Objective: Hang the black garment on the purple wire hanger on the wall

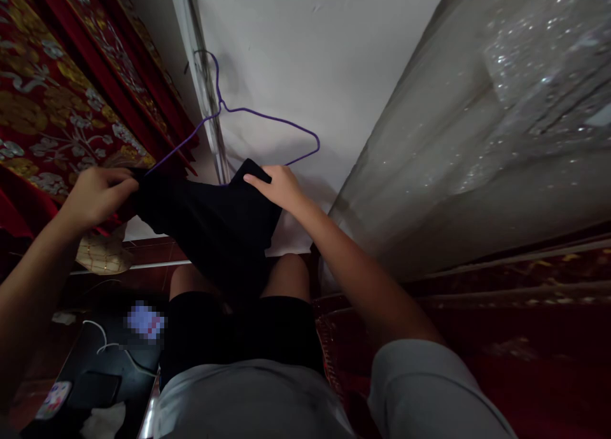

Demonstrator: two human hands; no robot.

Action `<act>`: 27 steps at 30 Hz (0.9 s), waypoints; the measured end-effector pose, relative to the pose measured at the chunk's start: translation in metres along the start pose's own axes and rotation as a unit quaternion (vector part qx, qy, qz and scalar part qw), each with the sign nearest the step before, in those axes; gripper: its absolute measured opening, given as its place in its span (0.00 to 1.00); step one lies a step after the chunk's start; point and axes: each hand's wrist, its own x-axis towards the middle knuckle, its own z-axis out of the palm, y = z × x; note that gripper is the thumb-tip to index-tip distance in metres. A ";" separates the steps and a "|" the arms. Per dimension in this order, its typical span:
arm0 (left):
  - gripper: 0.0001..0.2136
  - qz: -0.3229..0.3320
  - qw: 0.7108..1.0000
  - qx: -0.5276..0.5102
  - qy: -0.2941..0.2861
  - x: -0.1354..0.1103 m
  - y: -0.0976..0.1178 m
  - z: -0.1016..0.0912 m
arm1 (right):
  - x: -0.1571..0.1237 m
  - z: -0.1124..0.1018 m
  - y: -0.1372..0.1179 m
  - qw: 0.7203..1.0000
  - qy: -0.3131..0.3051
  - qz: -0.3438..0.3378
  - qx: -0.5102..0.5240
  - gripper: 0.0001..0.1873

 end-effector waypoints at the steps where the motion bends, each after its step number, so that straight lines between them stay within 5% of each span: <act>1: 0.14 0.017 0.999 -0.033 0.022 0.004 0.005 0.002 | -0.001 0.003 -0.001 1.000 -0.006 0.003 -0.001 0.28; 5: 0.05 0.076 0.981 -0.151 0.096 0.036 0.030 0.024 | -0.009 0.014 -0.017 1.000 -0.028 -0.008 0.000 0.27; 7: 0.09 0.079 0.968 -0.208 0.118 0.055 0.036 0.041 | -0.015 0.015 -0.026 0.999 -0.042 -0.028 0.006 0.23; 11: 0.11 0.079 0.960 -0.254 0.084 0.082 0.024 0.063 | -0.024 -0.001 -0.034 0.997 -0.051 -0.059 -0.002 0.18; 15: 0.12 0.074 0.978 -0.180 0.077 0.085 0.006 0.063 | -0.028 -0.032 -0.028 0.995 0.069 -0.063 -0.033 0.38; 19: 0.13 0.082 0.990 -0.084 0.071 0.085 0.007 0.062 | -0.025 -0.060 -0.018 0.979 0.189 -0.057 -0.046 0.42; 25: 0.05 0.103 0.980 -0.126 0.113 0.090 0.004 0.069 | -0.028 -0.097 -0.010 0.996 0.021 -0.070 -0.044 0.35; 27: 0.05 0.113 0.977 -0.122 0.133 0.093 -0.001 0.067 | -0.029 -0.106 -0.016 0.998 -0.027 -0.048 -0.041 0.25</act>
